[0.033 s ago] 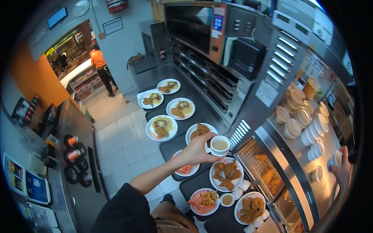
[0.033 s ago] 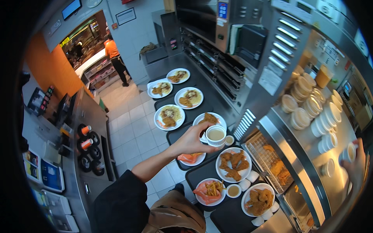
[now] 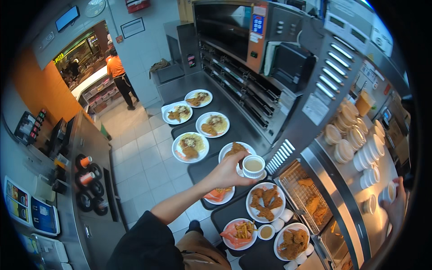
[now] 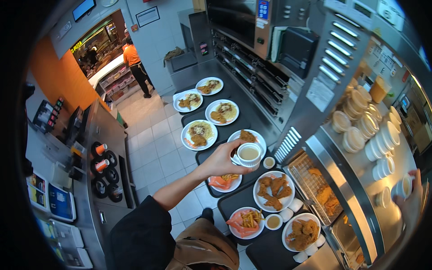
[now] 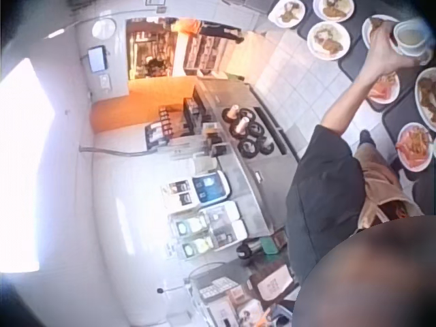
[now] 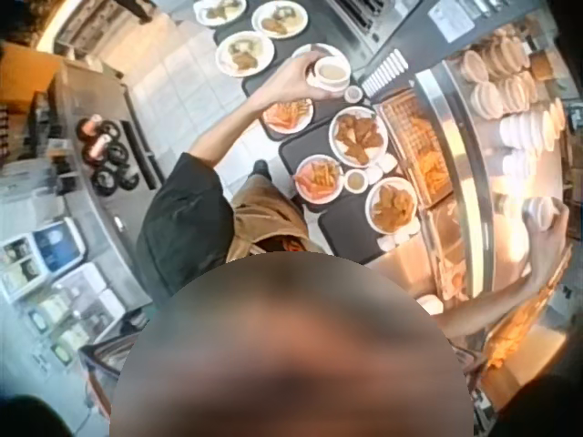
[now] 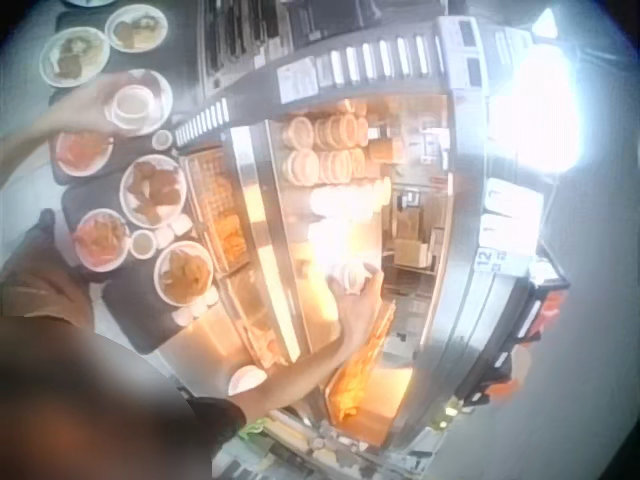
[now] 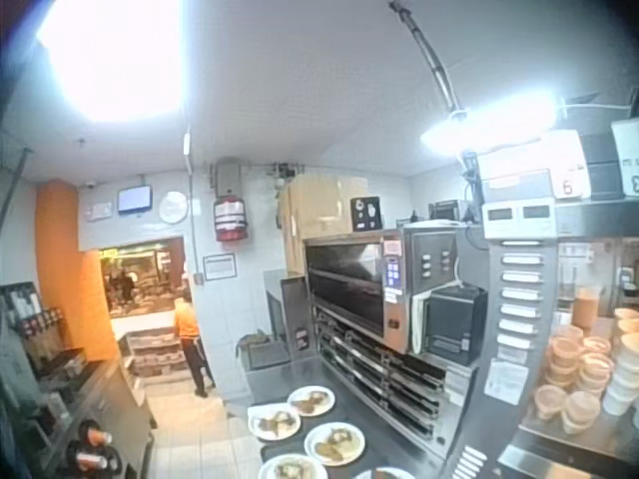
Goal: The person assembles multiple food orders in a fast-food kitchen. They place plates on trays, add fried chicken and french fries using tongs, include buns and small sauce cups, then carry the trays to the service counter and hand them off to customers.
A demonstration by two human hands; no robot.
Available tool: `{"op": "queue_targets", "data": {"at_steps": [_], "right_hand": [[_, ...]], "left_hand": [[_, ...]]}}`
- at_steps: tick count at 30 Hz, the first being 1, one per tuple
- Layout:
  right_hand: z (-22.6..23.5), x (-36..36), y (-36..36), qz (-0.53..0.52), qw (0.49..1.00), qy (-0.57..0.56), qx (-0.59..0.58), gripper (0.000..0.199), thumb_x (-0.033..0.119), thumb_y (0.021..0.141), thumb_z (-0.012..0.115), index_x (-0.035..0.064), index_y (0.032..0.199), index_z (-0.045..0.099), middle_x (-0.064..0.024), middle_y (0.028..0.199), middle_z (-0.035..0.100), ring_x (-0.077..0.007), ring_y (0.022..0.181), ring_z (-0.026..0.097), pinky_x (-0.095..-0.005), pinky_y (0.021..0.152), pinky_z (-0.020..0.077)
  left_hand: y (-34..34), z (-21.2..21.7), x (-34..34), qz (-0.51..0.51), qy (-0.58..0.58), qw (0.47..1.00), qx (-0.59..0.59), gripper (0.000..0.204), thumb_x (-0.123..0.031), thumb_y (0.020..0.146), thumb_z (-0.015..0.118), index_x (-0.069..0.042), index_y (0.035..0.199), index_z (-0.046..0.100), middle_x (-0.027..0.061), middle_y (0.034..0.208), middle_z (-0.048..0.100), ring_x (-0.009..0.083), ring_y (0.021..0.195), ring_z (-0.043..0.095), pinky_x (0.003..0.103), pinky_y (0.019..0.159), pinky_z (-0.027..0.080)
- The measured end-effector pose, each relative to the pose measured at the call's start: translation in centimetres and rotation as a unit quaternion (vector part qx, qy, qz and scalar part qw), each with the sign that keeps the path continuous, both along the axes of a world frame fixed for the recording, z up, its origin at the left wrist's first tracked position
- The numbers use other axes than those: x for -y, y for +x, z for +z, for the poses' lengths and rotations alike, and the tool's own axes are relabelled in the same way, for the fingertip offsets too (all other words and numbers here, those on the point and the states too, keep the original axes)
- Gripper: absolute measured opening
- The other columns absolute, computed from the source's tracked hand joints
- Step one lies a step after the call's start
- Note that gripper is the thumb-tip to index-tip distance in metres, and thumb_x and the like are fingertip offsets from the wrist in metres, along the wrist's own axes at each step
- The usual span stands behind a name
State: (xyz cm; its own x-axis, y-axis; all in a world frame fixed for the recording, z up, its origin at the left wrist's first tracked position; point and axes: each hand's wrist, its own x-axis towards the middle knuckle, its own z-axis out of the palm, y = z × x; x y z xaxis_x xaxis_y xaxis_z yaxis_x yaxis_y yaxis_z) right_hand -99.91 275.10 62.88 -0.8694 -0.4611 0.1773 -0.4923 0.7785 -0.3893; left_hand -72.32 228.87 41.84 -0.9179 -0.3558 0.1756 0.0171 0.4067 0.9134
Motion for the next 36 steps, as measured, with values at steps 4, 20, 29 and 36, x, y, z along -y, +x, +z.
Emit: {"op": "queue_targets", "data": {"at_steps": [4,20,29,36], "right_hand": [[-3.3,7.7,10.7,0.042,0.999,0.022,0.013,0.070,-0.005,0.059,0.069,0.0068,0.123,0.043,-0.0079,0.105,0.050,-0.0198,0.097,0.056,-0.0315,0.084,0.0464],[-32.9,60.0,14.1,0.107,0.984,-0.094,0.102,0.076,0.009,0.058,0.073,0.0108,0.130,0.046,-0.0198,0.115,0.062,-0.0415,0.106,0.059,-0.0457,0.092,0.0468],[-45.3,69.7,2.6,0.014,0.993,0.072,0.087,0.080,0.016,0.058,0.080,0.0119,0.129,0.043,-0.0155,0.119,0.062,-0.0337,0.106,0.062,-0.0466,0.091,0.0421],[-51.3,70.8,-0.5,0.010,0.980,0.148,0.132,0.083,0.018,0.058,0.080,0.0131,0.131,0.042,-0.0133,0.122,0.061,-0.0310,0.111,0.061,-0.0488,0.094,0.0407]], "left_hand": [[1.6,-4.9,10.3,0.070,0.018,0.996,0.056,0.063,-0.017,0.065,0.084,0.001,0.119,0.058,0.0072,0.105,0.066,0.0117,0.095,0.063,0.026,0.086,0.049],[-10.7,-19.7,58.2,0.119,-0.165,0.979,0.002,0.061,-0.020,0.061,0.083,0.001,0.113,0.060,0.0178,0.099,0.070,0.0280,0.094,0.069,0.037,0.084,0.054],[-22.4,-30.3,58.3,0.222,-0.085,0.971,0.031,0.062,-0.026,0.063,0.085,0.002,0.112,0.060,0.0200,0.100,0.070,0.0338,0.095,0.068,0.041,0.083,0.053],[-24.7,-35.6,58.3,0.226,-0.134,0.951,0.165,0.068,-0.035,0.066,0.085,-0.005,0.120,0.058,0.0182,0.109,0.068,0.0362,0.104,0.064,0.046,0.087,0.050]]}}
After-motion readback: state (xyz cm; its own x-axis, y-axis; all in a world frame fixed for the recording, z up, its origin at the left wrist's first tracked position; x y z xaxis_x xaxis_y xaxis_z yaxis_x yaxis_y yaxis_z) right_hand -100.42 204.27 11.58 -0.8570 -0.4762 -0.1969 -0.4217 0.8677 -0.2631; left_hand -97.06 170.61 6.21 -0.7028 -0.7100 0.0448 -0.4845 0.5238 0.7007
